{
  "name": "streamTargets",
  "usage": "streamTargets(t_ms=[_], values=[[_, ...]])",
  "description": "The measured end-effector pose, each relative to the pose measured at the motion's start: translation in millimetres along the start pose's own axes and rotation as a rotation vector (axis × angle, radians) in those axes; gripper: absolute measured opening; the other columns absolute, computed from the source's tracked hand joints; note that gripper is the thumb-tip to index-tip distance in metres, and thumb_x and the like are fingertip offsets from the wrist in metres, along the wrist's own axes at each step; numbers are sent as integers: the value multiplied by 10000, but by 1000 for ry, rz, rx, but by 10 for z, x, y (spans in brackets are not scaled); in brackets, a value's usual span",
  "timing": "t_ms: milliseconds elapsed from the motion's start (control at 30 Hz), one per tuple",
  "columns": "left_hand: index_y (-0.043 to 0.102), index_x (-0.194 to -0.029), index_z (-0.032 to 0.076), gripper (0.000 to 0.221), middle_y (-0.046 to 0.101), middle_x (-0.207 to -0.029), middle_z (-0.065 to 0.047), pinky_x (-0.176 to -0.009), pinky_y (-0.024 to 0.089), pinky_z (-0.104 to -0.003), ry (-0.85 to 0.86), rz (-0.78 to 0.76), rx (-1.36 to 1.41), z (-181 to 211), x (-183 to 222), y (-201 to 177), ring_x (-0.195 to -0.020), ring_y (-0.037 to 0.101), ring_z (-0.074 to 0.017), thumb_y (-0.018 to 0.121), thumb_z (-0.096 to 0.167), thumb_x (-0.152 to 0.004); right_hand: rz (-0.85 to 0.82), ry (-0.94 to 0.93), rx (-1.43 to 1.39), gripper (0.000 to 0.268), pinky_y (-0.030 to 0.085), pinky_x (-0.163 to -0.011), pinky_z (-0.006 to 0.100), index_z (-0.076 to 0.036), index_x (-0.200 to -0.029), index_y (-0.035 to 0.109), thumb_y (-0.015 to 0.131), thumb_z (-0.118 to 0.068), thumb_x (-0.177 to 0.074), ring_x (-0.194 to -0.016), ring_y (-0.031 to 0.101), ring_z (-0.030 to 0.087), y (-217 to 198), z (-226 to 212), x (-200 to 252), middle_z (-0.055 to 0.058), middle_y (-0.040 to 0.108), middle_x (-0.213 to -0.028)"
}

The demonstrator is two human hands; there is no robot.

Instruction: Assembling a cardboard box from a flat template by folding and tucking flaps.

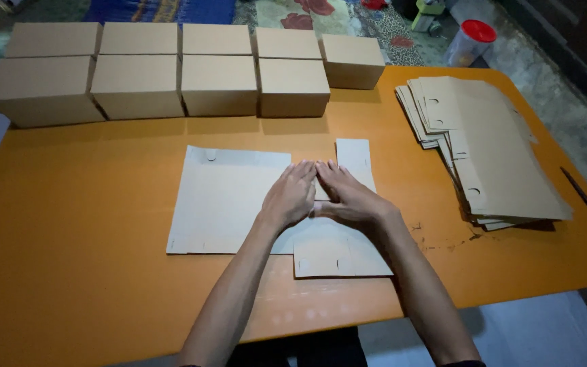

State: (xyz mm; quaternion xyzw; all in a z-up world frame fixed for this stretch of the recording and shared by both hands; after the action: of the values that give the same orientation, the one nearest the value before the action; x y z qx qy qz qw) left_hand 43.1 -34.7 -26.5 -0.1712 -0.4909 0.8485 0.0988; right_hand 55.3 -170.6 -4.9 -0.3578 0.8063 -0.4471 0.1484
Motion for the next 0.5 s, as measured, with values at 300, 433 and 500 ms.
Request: streamTargets(t_ms=[300, 433, 500], values=[[682, -1136, 95, 413, 697, -1083, -104, -1040, 477, -469, -163, 734, 188, -566, 49, 1, -1115, 642, -327, 420, -31, -843, 555, 91, -227, 184, 630, -845, 417, -61, -1080, 779, 731, -37, -905, -980, 745, 338, -311, 368, -110, 174, 776, -970], [518, -1454, 89, 644, 441, -1592, -116, -1171, 111, -750, -486, 416, 95, -449, 102, -154, -1521, 225, -442, 437, -1, -822, 626, 139, -31, 271, 604, -775, 450, -100, -1113, 731, 799, -277, -921, -809, 756, 280, -302, 812, -355, 107, 759, -828], [451, -1512, 72, 707, 391, -1623, -123, -1136, 24, -801, -524, 268, 36, -406, 83, -142, -1546, 125, -468, 468, 43, -806, 626, 327, -63, 502, 642, -841, 456, -99, -1290, 621, 818, -319, -883, -1080, 700, 368, -254, 655, -384, 154, 718, -1118]])
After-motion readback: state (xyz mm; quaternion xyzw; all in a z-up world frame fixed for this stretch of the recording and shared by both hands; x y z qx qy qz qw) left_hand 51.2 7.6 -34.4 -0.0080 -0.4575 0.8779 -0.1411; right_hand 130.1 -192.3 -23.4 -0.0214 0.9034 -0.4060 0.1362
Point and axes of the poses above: each hand's wrist, its own x-axis away from the middle knuckle, its own y-axis out of the palm, z = x × y, the point moved 5 cm from there along -x, towards the middle knuckle
